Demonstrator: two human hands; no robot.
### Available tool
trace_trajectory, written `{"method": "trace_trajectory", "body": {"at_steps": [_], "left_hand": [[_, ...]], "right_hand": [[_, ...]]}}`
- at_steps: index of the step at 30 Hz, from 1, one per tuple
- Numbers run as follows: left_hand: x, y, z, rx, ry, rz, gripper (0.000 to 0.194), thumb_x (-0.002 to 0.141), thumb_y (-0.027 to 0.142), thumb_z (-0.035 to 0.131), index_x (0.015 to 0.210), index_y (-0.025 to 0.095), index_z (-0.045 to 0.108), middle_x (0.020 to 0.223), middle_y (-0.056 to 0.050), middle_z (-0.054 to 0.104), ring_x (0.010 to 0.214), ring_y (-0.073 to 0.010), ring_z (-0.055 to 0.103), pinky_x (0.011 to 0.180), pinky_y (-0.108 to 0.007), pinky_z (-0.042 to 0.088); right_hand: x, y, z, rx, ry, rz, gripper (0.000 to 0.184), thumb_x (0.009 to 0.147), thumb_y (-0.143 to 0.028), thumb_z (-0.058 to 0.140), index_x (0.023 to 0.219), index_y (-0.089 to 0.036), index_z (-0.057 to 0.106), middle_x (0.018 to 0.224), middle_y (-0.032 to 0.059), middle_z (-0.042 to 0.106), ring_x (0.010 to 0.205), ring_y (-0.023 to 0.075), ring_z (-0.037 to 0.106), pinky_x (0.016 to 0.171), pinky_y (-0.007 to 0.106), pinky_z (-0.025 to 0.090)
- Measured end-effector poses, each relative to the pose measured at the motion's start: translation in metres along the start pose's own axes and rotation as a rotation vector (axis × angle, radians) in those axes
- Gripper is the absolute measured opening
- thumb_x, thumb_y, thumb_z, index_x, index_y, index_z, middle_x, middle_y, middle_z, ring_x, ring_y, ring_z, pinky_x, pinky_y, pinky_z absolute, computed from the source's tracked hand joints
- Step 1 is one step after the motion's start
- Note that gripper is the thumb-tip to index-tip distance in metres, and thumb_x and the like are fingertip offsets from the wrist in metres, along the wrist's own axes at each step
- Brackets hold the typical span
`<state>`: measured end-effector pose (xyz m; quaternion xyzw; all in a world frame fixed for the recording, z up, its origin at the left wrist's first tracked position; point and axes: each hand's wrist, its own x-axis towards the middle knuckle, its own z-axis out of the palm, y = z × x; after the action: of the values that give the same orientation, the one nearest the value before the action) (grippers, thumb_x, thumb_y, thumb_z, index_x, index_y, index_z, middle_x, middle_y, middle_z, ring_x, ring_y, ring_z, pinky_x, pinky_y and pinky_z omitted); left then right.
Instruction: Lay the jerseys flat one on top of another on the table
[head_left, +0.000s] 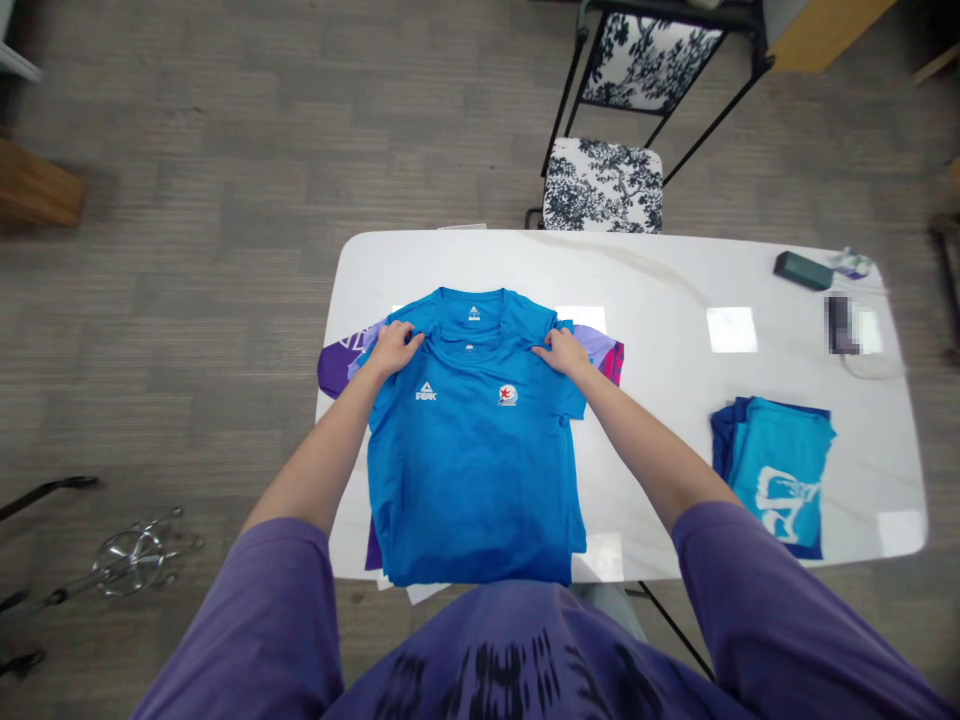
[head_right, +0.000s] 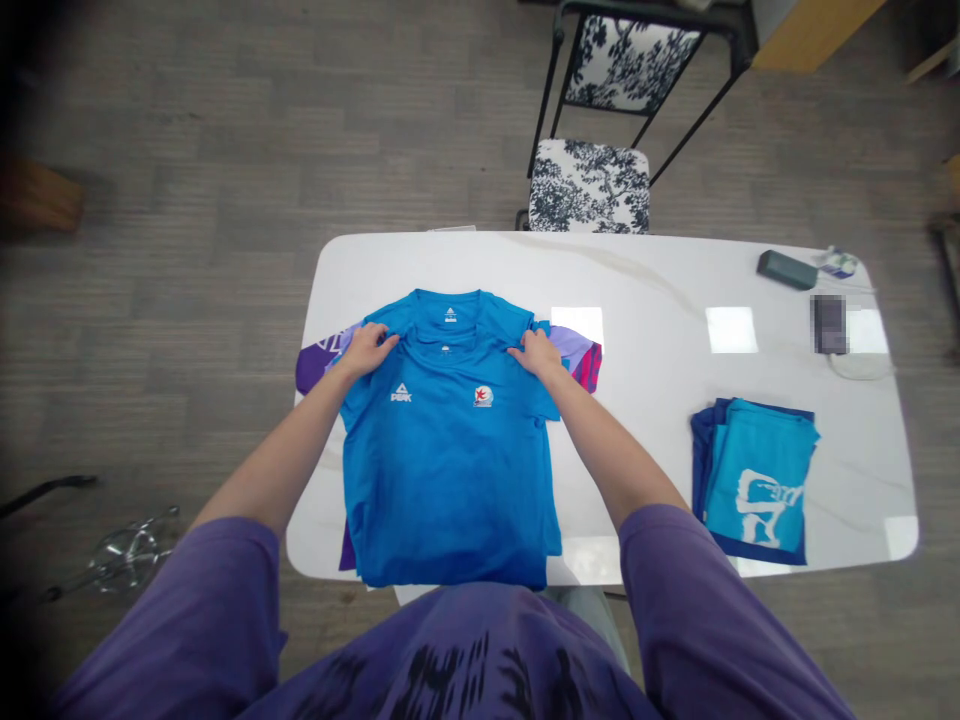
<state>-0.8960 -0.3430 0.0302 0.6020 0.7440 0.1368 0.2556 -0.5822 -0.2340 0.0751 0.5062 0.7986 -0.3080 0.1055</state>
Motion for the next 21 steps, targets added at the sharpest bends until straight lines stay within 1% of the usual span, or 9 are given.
{"method": "trace_trajectory", "body": {"at_steps": [3,7,11,13,15,16,18,20,21], "left_hand": [[0.001,0.007,-0.001,-0.014,0.066,-0.045,0.024,0.085,0.024,0.034,0.097,0.006,0.043,0.083,-0.004,0.05,0.071,-0.0062,0.04,0.063,-0.017,0.024],[0.012,0.015,-0.011,-0.06,0.109,-0.059,0.027,0.086,0.023,0.033,0.106,0.006,0.039,0.091,-0.006,0.049,0.077,-0.0063,0.041,0.067,-0.017,0.024],[0.035,0.018,-0.021,-0.067,0.152,-0.094,0.027,0.085,0.023,0.034,0.107,0.007,0.039,0.096,-0.008,0.047,0.085,-0.0085,0.04,0.07,-0.019,0.024],[0.046,0.021,-0.025,-0.054,0.163,-0.141,0.029,0.084,0.026,0.036,0.108,0.01,0.039,0.1,-0.009,0.044,0.09,-0.0122,0.038,0.073,-0.022,0.025],[0.052,0.028,-0.029,-0.03,0.178,-0.19,0.037,0.082,0.031,0.038,0.113,0.011,0.036,0.109,-0.011,0.037,0.099,-0.0172,0.032,0.077,-0.027,0.023],[0.052,0.034,-0.031,-0.015,0.194,-0.206,0.043,0.082,0.033,0.038,0.117,0.01,0.032,0.113,-0.013,0.03,0.105,-0.0195,0.026,0.08,-0.03,0.02],[0.043,0.047,-0.031,0.013,0.234,-0.205,0.054,0.083,0.036,0.036,0.124,0.004,0.019,0.121,-0.016,0.015,0.112,-0.022,0.01,0.086,-0.036,0.01],[0.019,0.061,-0.025,0.04,0.266,-0.18,0.059,0.085,0.036,0.031,0.126,0.001,0.009,0.124,-0.017,0.001,0.114,-0.0214,-0.005,0.088,-0.039,0.0],[0.001,0.068,-0.019,0.054,0.266,-0.175,0.058,0.085,0.037,0.028,0.127,0.002,0.007,0.125,-0.015,-0.003,0.115,-0.0203,-0.01,0.089,-0.039,-0.002]], "right_hand": [[0.006,0.007,-0.004,0.01,-0.018,-0.015,0.027,0.081,-0.031,0.034,0.083,-0.004,0.04,0.091,0.0063,0.046,0.067,0.0026,0.036,0.059,0.012,0.025],[0.021,0.018,-0.015,0.017,0.009,-0.03,0.025,0.081,-0.028,0.033,0.091,-0.006,0.039,0.086,0.0039,0.05,0.066,0.0034,0.038,0.06,0.013,0.026],[0.043,0.026,-0.026,0.013,0.087,-0.004,0.023,0.081,-0.026,0.034,0.098,-0.011,0.037,0.087,0.0054,0.051,0.073,0.0097,0.042,0.064,0.017,0.029],[0.052,0.026,-0.03,0.017,0.145,0.019,0.025,0.08,-0.027,0.035,0.101,-0.012,0.036,0.093,0.0074,0.049,0.08,0.0139,0.042,0.068,0.021,0.03],[0.055,0.021,-0.033,0.007,0.207,0.026,0.031,0.08,-0.029,0.035,0.106,-0.011,0.032,0.103,0.0105,0.043,0.09,0.0175,0.039,0.074,0.025,0.03],[0.053,0.016,-0.034,-0.008,0.238,0.018,0.036,0.081,-0.03,0.034,0.109,-0.009,0.03,0.108,0.012,0.038,0.096,0.0187,0.034,0.078,0.028,0.028],[0.04,0.003,-0.03,-0.051,0.31,-0.021,0.042,0.082,-0.031,0.029,0.115,-0.005,0.023,0.118,0.0137,0.027,0.107,0.0193,0.022,0.088,0.033,0.019],[0.012,-0.01,-0.019,-0.083,0.353,-0.076,0.043,0.084,-0.03,0.024,0.119,-0.006,0.017,0.124,0.0121,0.016,0.112,0.0182,0.011,0.093,0.037,0.009],[-0.007,-0.015,-0.01,-0.089,0.351,-0.098,0.043,0.084,-0.03,0.024,0.12,-0.009,0.016,0.126,0.0097,0.012,0.114,0.0174,0.008,0.094,0.037,0.007]]}}
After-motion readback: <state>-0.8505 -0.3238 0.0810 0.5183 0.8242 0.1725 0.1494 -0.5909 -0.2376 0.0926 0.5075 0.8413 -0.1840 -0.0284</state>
